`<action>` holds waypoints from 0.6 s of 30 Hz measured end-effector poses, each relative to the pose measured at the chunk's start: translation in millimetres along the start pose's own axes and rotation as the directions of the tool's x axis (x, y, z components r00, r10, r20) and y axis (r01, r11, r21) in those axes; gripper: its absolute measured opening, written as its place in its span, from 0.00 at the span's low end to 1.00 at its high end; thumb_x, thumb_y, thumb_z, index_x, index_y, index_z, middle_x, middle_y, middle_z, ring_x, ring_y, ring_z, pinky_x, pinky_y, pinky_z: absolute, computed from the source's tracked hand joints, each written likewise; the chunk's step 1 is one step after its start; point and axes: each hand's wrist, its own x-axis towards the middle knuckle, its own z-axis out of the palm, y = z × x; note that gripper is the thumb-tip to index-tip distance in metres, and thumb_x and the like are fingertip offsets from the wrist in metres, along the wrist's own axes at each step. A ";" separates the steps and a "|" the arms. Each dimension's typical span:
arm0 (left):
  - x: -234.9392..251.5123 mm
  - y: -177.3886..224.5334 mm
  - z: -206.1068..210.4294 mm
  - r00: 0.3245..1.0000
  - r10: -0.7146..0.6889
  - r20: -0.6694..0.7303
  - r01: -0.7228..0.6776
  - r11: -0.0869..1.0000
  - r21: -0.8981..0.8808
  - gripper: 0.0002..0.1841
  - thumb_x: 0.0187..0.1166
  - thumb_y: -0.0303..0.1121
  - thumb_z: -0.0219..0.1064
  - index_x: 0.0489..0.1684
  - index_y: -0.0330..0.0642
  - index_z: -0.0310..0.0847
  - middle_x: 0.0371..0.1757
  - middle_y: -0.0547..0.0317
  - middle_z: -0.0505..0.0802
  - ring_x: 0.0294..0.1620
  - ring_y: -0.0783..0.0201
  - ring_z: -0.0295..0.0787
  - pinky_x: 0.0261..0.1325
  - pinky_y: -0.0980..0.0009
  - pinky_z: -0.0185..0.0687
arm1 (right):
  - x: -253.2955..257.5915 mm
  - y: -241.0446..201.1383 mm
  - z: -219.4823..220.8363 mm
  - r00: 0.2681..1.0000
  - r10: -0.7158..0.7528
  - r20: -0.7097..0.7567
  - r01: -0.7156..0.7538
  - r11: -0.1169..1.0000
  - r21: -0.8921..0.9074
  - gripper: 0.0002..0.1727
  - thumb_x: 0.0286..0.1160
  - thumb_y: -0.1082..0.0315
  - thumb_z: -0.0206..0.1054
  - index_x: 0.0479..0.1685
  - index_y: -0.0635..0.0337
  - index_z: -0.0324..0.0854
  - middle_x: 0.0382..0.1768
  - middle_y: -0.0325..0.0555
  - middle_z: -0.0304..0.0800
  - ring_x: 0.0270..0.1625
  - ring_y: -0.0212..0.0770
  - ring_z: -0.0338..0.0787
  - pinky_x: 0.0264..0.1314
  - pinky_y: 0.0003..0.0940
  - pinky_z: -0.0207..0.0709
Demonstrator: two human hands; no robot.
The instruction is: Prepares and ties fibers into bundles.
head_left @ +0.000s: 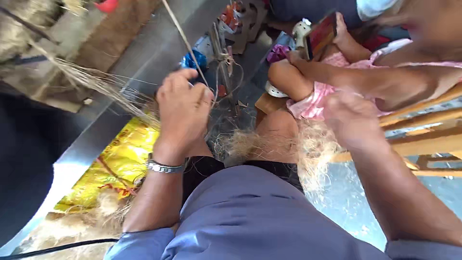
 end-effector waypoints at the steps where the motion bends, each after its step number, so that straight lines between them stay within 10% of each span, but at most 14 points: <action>1: 1.9 3.1 8.7 0.999 -0.023 0.032 0.022 0.998 0.057 0.23 0.91 0.45 0.49 0.50 0.39 0.90 0.72 0.35 0.82 0.76 0.33 0.73 0.74 0.30 0.63 | -0.7 -12.2 11.3 0.998 0.053 -0.027 -0.038 0.919 0.393 0.17 0.93 0.61 0.46 0.38 0.45 0.81 0.19 0.24 0.74 0.19 0.20 0.73 0.24 0.16 0.70; 3: -3.9 14.1 21.2 0.998 0.001 0.061 -0.005 0.998 0.067 0.23 0.93 0.42 0.47 0.51 0.35 0.88 0.56 0.36 0.86 0.61 0.36 0.83 0.59 0.34 0.75 | -10.8 -25.4 41.8 0.988 0.094 0.124 -0.154 0.704 0.693 0.20 0.94 0.50 0.45 0.36 0.40 0.80 0.16 0.20 0.71 0.16 0.19 0.70 0.19 0.16 0.69; 6: -20.2 39.5 35.0 0.988 0.114 0.103 -0.120 0.991 0.057 0.20 0.93 0.39 0.47 0.45 0.35 0.84 0.40 0.42 0.89 0.43 0.41 0.90 0.40 0.40 0.82 | -21.7 -27.8 94.1 0.938 0.137 0.318 -0.322 0.685 0.654 0.18 0.92 0.55 0.49 0.44 0.48 0.85 0.15 0.23 0.71 0.15 0.19 0.68 0.20 0.17 0.66; 18: -46.6 56.2 75.7 0.952 0.298 0.071 -0.307 0.929 0.206 0.13 0.82 0.33 0.58 0.31 0.35 0.85 0.27 0.45 0.88 0.28 0.44 0.90 0.25 0.50 0.78 | -17.1 -33.8 123.6 0.893 0.338 0.297 -0.441 0.523 0.729 0.12 0.91 0.64 0.55 0.46 0.55 0.85 0.20 0.30 0.74 0.14 0.20 0.62 0.16 0.13 0.56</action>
